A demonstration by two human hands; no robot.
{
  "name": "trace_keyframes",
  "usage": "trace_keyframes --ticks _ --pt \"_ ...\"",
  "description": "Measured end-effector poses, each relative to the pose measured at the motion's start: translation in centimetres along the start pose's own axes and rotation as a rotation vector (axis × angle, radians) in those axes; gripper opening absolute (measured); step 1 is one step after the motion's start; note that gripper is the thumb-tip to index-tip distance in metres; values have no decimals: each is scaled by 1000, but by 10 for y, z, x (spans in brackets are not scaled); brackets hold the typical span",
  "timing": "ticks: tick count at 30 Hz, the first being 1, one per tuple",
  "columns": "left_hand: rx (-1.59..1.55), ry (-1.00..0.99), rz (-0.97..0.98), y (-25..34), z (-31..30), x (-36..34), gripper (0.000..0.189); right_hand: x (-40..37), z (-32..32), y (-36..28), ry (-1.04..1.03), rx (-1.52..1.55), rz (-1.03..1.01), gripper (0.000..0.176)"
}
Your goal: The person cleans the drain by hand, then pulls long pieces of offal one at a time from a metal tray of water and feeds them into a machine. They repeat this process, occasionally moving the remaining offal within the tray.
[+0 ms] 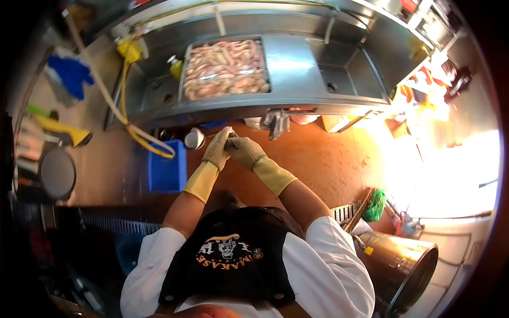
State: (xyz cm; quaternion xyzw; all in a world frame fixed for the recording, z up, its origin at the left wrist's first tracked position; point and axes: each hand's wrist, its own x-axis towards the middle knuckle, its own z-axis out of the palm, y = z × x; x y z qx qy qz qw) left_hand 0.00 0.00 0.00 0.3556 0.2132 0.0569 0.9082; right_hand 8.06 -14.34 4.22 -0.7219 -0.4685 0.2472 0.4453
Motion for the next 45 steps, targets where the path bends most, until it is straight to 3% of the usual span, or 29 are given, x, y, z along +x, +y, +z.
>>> trace_keyframes --ticks 2,3,6,7,8,9,10,14,16,18,20,21,22,24,26,29,31,34,38,40,41,42,43,45 --pt "397 97 181 24 23 14 33 9 3 0 175 90 187 25" --pt "286 54 90 -41 99 74 33 -31 -87 54 161 13 316 25" --pt "484 -113 142 -18 116 161 32 12 -143 120 325 211 258 15" --pt "477 -130 125 -16 132 171 32 8 -167 114 419 407 232 13" --pt "658 -85 163 -11 147 181 34 3 -196 134 435 235 297 14" --pt "1012 -50 499 -41 124 229 34 -6 -227 161 445 68 362 16" --pt "1366 133 841 -71 100 277 35 -16 -255 183 520 108 383 17" --pt "1486 138 632 -72 116 313 38 -53 -369 219 687 156 558 22" --pt "1853 200 902 -65 137 314 48 -52 -424 256 710 83 598 25" --pt "1849 317 755 -71 165 328 49 -37 -476 315 720 1 579 29" --pt "1836 472 578 -81 183 342 51 -3 -529 346 533 -197 698 30" --pt "1888 465 655 -84 180 347 50 16 -545 379 462 -267 756 30" --pt "1940 456 715 -87 180 347 48 29 -559 430 385 -256 770 30" --pt "1964 441 630 -85 183 350 46 54 -573 549 281 -237 849 33" --pt "1970 466 593 -83 184 358 45 81 -575 624 197 -344 853 33" --pt "1937 476 538 -86 190 360 44 101 -571 678 65 -557 868 38" --pt "1984 439 533 -87 185 364 43 113 -557 716 -11 -674 909 52" --pt "1972 454 489 -87 186 364 43 120 -547 707 -62 -600 929 62" --pt "1950 478 487 -79 197 364 45 114 -578 699 -309 -547 709 62" --pt "1954 526 448 -80 199 362 48 117 -609 654 -340 -601 637 62" --pt "1917 571 521 -81 197 360 48 127 -631 620 -106 -537 599 52" --pt "1934 576 471 -83 194 355 48 148 -661 594 119 -460 542 43" --pt "1952 575 413 -86 194 355 48 178 -697 575 141 -505 492 43" --pt "1911 607 456 -83 200 355 49 225 -753 525 396 -358 196 32"
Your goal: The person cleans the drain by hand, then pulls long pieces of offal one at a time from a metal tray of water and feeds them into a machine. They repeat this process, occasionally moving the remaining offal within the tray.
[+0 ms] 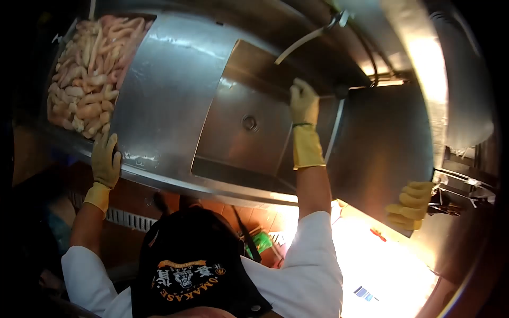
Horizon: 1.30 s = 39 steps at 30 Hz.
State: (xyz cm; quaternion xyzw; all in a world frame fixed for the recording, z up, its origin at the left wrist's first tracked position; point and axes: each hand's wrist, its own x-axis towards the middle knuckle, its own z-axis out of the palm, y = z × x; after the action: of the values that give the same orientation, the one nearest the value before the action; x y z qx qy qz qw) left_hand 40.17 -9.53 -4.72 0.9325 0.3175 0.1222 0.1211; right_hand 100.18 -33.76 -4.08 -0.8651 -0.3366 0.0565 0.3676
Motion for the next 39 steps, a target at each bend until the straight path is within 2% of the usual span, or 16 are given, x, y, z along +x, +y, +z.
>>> trace_keyframes --ticks 3,4,6,7,9,11,14,19,22,25,26,30,35,37,38,39 --pt "-11 -5 -28 4 -2 4 49 81 -67 -107 128 126 -260 26" --pt "2 -21 -45 2 -3 1 49 111 -78 -117 119 122 -295 24" --pt "7 0 -34 -2 -1 3 50 160 -94 -132 96 -118 -422 29" --pt "55 72 21 -10 9 -5 49 182 -102 -135 41 -370 -396 33" --pt "75 29 27 -14 13 -12 50 206 -106 -149 -110 -775 -284 42" --pt "24 53 87 -18 20 -13 49 224 -110 -168 -187 -931 -205 51" --pt "49 -5 13 -19 29 -15 49 235 -118 -169 -278 -952 -133 56" --pt "47 -38 55 -25 23 -6 53 258 -115 -167 -506 -854 -43 57" --pt "22 15 65 -21 22 -7 53 263 -125 -141 -347 -760 -106 53" --pt "72 52 81 -18 26 -9 53 235 -130 -144 -305 -499 152 51" --pt "44 51 63 -22 25 -9 52 239 -131 -138 -291 -469 148 53" --pt "-7 11 -29 -14 11 -2 49 264 -142 -73 -150 -602 6 60" --pt "-68 51 -51 -17 -7 1 45 294 -142 -5 108 -895 16 69" --pt "-141 72 -21 -22 -8 0 43 285 -103 21 140 -945 -9 73" --pt "-138 84 -25 -27 -9 -1 43 277 -70 35 -31 -842 156 75" --pt "-159 55 -14 -33 -8 -3 43 188 -10 -42 42 -772 60 69"
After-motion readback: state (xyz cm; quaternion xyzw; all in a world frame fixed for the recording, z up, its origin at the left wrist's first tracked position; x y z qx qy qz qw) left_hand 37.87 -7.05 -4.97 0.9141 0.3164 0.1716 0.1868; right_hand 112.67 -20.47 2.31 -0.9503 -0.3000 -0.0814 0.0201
